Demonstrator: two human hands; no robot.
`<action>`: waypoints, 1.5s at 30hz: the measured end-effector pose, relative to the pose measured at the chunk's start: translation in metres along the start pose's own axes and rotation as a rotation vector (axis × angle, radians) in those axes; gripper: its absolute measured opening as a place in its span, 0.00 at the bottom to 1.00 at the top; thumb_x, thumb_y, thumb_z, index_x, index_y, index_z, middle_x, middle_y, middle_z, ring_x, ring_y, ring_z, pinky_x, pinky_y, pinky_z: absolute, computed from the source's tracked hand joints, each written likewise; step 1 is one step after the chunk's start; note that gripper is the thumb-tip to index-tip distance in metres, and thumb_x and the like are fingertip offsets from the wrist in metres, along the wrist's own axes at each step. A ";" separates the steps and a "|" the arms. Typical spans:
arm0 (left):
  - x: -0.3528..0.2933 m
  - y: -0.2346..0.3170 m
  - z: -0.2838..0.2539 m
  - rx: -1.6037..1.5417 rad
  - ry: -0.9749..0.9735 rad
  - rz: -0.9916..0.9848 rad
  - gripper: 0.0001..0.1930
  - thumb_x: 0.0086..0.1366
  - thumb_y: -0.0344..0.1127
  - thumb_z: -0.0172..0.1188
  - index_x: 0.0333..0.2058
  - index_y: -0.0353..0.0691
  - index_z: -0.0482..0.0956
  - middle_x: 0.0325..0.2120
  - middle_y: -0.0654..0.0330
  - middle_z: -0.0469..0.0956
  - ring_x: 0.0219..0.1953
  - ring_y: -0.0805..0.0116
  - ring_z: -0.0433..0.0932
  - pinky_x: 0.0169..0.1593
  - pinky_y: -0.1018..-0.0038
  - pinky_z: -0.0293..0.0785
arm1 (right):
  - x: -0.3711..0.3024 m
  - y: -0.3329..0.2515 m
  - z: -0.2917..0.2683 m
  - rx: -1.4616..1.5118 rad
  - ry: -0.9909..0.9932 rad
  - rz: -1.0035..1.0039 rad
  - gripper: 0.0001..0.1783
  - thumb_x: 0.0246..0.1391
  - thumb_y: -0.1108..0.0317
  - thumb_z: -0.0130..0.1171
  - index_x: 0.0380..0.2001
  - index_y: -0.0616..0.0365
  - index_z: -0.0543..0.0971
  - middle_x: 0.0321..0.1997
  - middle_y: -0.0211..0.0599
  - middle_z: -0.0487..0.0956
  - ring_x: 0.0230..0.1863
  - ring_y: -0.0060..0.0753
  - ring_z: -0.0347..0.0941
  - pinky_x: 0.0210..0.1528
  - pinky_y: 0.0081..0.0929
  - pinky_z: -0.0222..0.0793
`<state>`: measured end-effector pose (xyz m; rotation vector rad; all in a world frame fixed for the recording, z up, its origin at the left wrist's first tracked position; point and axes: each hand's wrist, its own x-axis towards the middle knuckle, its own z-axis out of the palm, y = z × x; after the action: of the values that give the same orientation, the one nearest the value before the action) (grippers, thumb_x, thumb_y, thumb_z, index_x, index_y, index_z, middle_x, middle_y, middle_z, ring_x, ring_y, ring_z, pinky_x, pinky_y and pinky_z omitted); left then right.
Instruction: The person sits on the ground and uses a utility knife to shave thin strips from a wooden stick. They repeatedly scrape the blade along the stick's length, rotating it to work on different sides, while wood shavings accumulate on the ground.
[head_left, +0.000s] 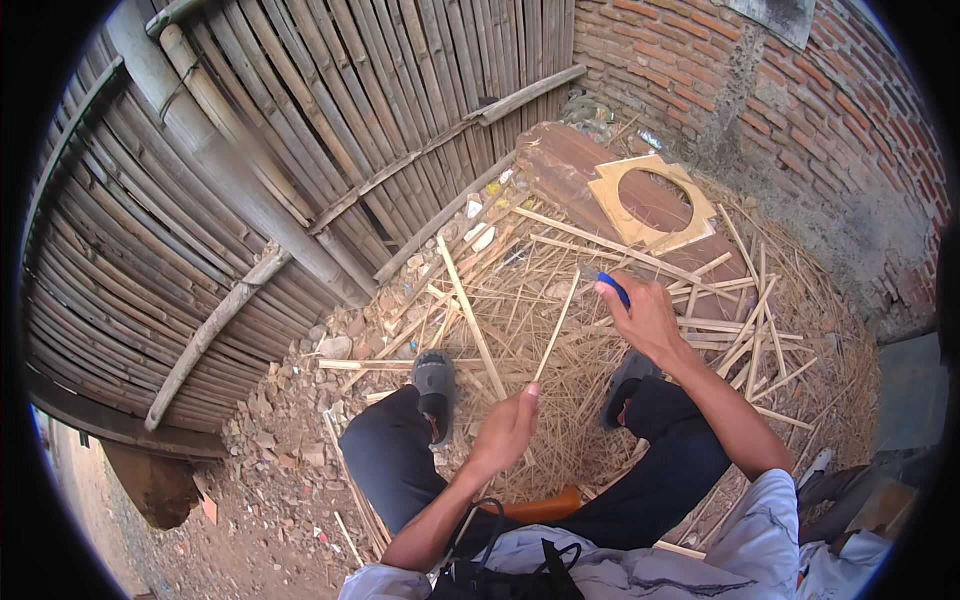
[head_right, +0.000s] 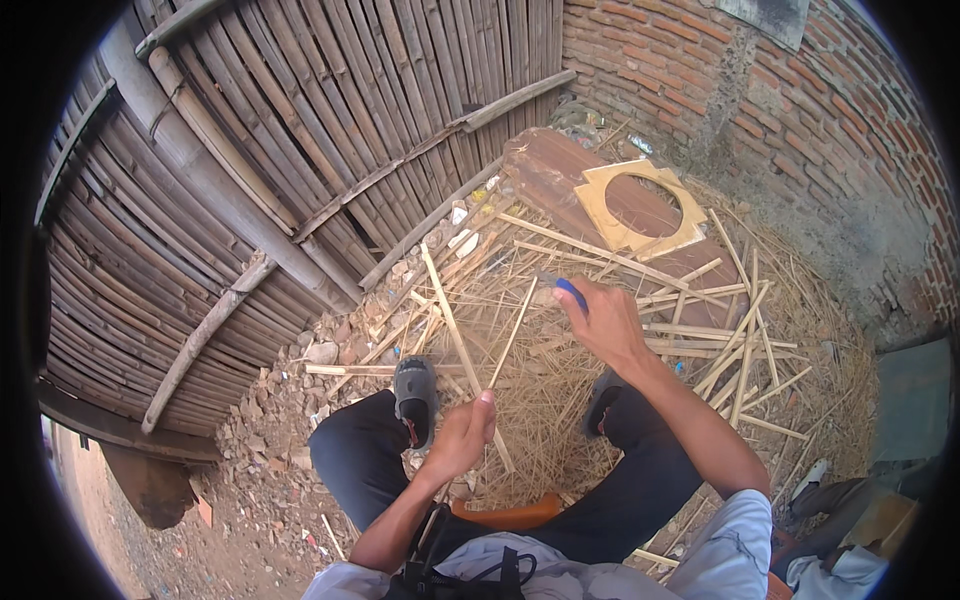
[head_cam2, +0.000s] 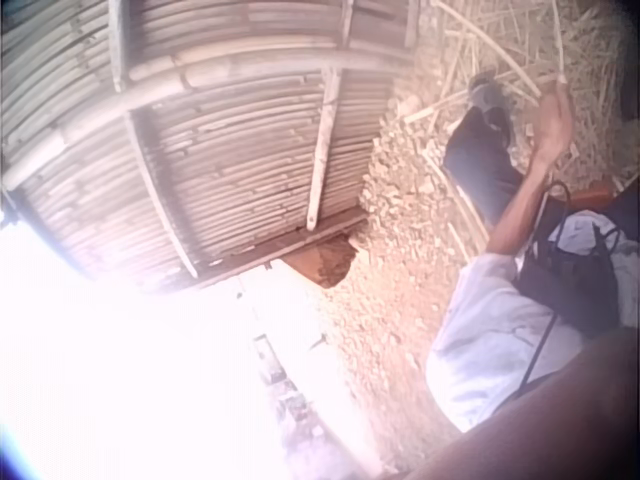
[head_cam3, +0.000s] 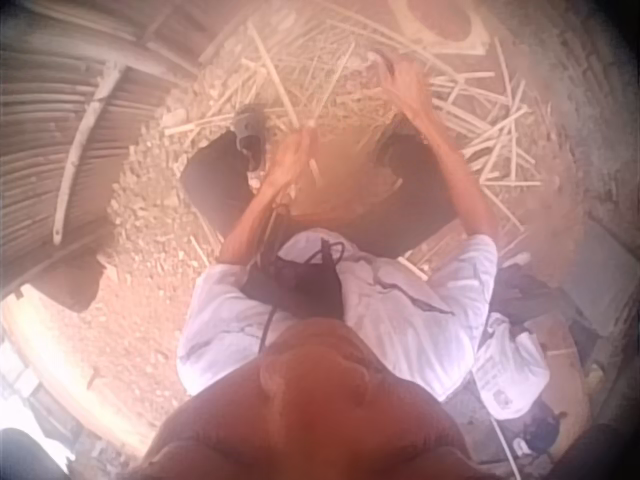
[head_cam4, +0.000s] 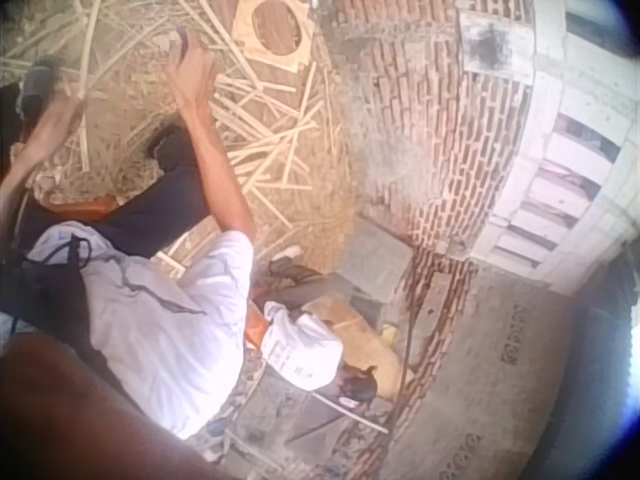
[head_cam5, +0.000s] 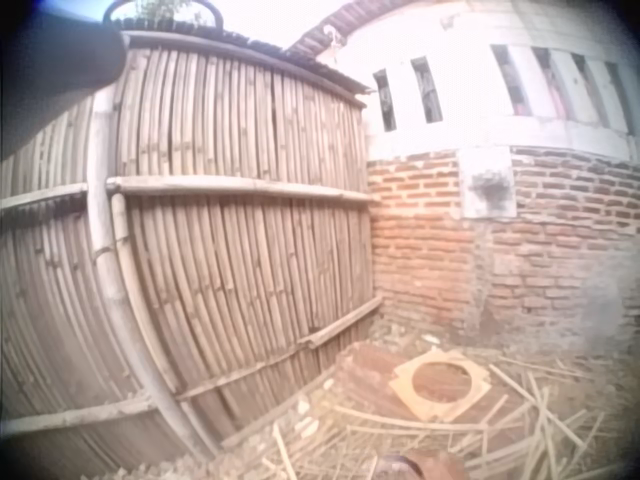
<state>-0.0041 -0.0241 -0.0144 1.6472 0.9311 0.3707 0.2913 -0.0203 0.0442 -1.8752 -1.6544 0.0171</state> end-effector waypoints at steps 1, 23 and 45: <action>-0.001 0.003 0.001 0.005 -0.014 0.005 0.34 0.87 0.58 0.38 0.32 0.34 0.75 0.21 0.58 0.73 0.26 0.62 0.74 0.36 0.61 0.72 | 0.006 0.010 -0.006 -0.008 0.009 0.081 0.24 0.75 0.48 0.58 0.48 0.61 0.87 0.23 0.55 0.82 0.27 0.61 0.82 0.33 0.52 0.75; 0.015 -0.006 0.016 0.160 0.173 0.106 0.25 0.83 0.54 0.56 0.43 0.33 0.84 0.20 0.64 0.75 0.24 0.77 0.73 0.31 0.70 0.69 | -0.002 0.005 -0.015 -0.174 -0.213 0.033 0.12 0.55 0.65 0.75 0.42 0.54 0.90 0.38 0.45 0.88 0.40 0.56 0.85 0.45 0.50 0.80; -0.023 0.081 -0.009 0.545 0.204 0.157 0.25 0.73 0.48 0.72 0.57 0.34 0.79 0.27 0.43 0.84 0.29 0.42 0.86 0.34 0.53 0.77 | 0.000 -0.010 -0.052 1.091 -0.130 0.514 0.17 0.70 0.54 0.68 0.46 0.57 0.80 0.24 0.22 0.77 0.15 0.08 0.54 0.19 0.19 0.45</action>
<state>0.0054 -0.0378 0.0683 2.2198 1.1236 0.4218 0.3038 -0.0434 0.0903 -1.3407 -0.8396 1.0434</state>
